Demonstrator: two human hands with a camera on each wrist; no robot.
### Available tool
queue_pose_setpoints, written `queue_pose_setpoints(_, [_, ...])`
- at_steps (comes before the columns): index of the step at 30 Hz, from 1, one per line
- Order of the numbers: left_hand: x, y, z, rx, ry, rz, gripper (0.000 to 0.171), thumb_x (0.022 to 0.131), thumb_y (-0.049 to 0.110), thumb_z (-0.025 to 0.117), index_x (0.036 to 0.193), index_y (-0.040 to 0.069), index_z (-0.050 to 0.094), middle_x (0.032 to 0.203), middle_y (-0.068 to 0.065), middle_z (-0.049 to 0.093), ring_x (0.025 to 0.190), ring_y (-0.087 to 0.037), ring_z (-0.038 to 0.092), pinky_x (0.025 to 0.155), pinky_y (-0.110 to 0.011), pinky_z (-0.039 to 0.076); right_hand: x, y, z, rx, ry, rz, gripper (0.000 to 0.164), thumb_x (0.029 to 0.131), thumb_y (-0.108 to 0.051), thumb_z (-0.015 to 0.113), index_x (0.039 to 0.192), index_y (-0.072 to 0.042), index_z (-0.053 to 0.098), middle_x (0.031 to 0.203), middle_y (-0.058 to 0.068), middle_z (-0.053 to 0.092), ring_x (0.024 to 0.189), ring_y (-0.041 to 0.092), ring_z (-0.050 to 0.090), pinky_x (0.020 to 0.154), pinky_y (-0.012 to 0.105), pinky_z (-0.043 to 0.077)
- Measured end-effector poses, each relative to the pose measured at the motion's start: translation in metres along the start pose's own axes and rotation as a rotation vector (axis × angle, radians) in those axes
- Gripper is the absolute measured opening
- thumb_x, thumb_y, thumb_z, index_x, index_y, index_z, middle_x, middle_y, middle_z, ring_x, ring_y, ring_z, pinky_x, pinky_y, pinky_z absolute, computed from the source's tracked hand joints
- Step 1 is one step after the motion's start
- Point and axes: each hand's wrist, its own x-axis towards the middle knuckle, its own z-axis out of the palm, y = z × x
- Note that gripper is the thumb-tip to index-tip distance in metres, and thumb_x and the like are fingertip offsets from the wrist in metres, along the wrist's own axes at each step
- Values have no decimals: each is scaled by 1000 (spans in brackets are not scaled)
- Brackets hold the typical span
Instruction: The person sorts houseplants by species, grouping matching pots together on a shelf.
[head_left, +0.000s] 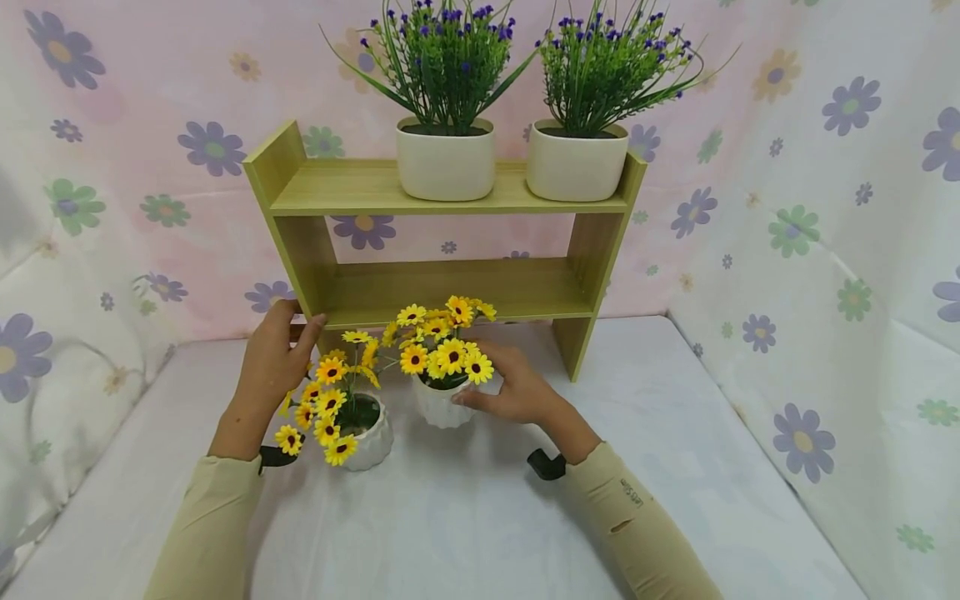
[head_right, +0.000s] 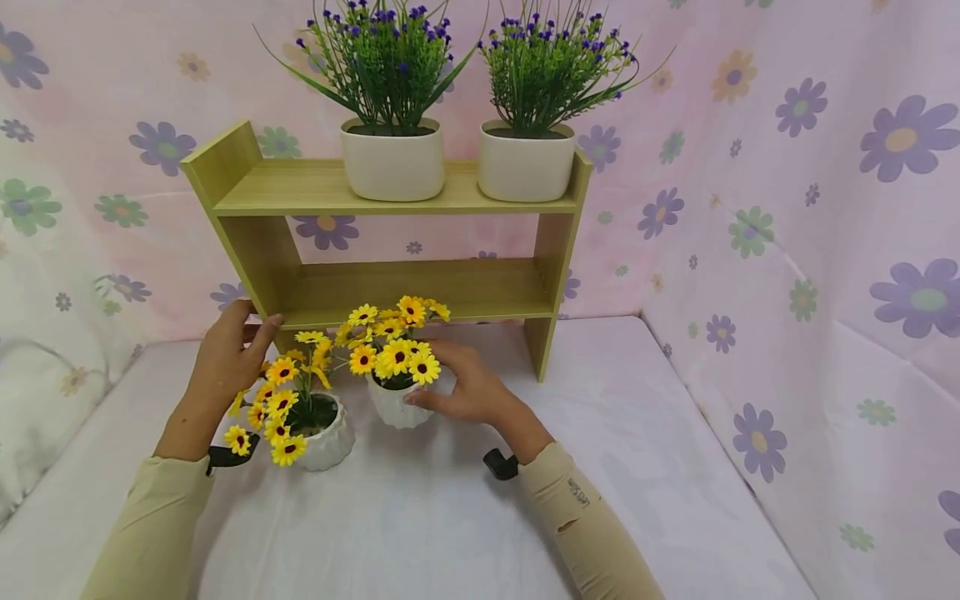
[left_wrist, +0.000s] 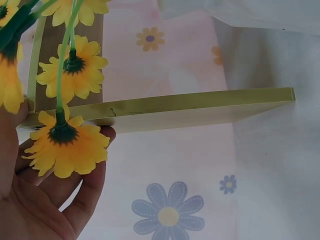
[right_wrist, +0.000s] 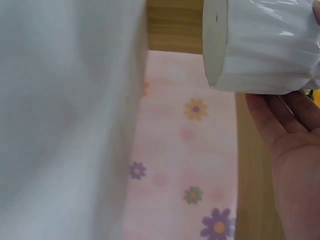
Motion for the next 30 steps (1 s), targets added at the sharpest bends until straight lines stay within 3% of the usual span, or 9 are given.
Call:
queue_pose_setpoints(10, [0,-2,0,0,-3,-15,56,113,36,51,151,-4,41,146,-28,52,123,-54,65,92,-64,59,-3,-15,-31,22,137,-31,64,82,-4,87,141,-8,63,136,8,71,126,25,65,110,44,55])
queue_pose_setpoints(20, [1,-3,1,-1,-10,-12,57,114,35,51,152,-5,40,146,-30,51,123,-56,63,94,-67,57,-10,-24,-60,3,296,-101,66,84,3,84,145,-6,61,139,9,68,132,21,61,119,40,47])
queue_pose_setpoints(30, [0,-1,0,14,-9,-35,59,113,39,50,153,-4,39,147,-28,51,125,-54,64,93,-65,59,-13,-29,-76,0,444,-53,66,84,7,83,145,-5,61,140,10,68,130,19,61,116,34,49])
